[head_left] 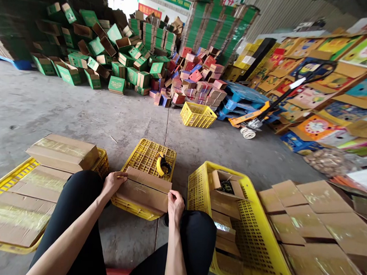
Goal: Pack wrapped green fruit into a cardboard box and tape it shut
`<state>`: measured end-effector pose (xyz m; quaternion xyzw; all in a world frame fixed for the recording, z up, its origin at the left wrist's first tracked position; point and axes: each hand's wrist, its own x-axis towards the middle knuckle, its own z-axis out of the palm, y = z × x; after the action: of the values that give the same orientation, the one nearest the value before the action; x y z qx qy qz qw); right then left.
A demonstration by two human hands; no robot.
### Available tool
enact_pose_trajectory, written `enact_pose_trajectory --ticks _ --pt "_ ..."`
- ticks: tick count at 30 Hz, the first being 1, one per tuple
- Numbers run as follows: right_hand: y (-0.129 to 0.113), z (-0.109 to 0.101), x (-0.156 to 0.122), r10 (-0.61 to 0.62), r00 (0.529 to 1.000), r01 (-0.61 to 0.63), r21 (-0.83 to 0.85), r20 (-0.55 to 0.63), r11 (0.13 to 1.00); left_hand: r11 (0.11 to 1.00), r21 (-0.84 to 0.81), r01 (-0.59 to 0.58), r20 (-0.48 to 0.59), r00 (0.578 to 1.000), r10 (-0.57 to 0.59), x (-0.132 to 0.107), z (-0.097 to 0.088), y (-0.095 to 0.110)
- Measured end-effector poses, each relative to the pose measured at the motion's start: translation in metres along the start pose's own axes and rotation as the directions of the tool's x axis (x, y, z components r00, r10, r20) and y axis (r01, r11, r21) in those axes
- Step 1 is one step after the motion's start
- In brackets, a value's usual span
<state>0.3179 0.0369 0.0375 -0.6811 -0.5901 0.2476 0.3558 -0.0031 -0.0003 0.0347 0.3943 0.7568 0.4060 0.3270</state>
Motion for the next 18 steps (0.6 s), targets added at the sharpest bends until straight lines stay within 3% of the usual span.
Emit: enact_pose_trajectory --ticks 18 --pt "0.011 0.006 0.002 -0.014 1.000 0.014 0.044 -0.007 0.999 0.999 -0.016 -0.028 -0.052 0.998 0.027 0.004 0.004 -0.006"
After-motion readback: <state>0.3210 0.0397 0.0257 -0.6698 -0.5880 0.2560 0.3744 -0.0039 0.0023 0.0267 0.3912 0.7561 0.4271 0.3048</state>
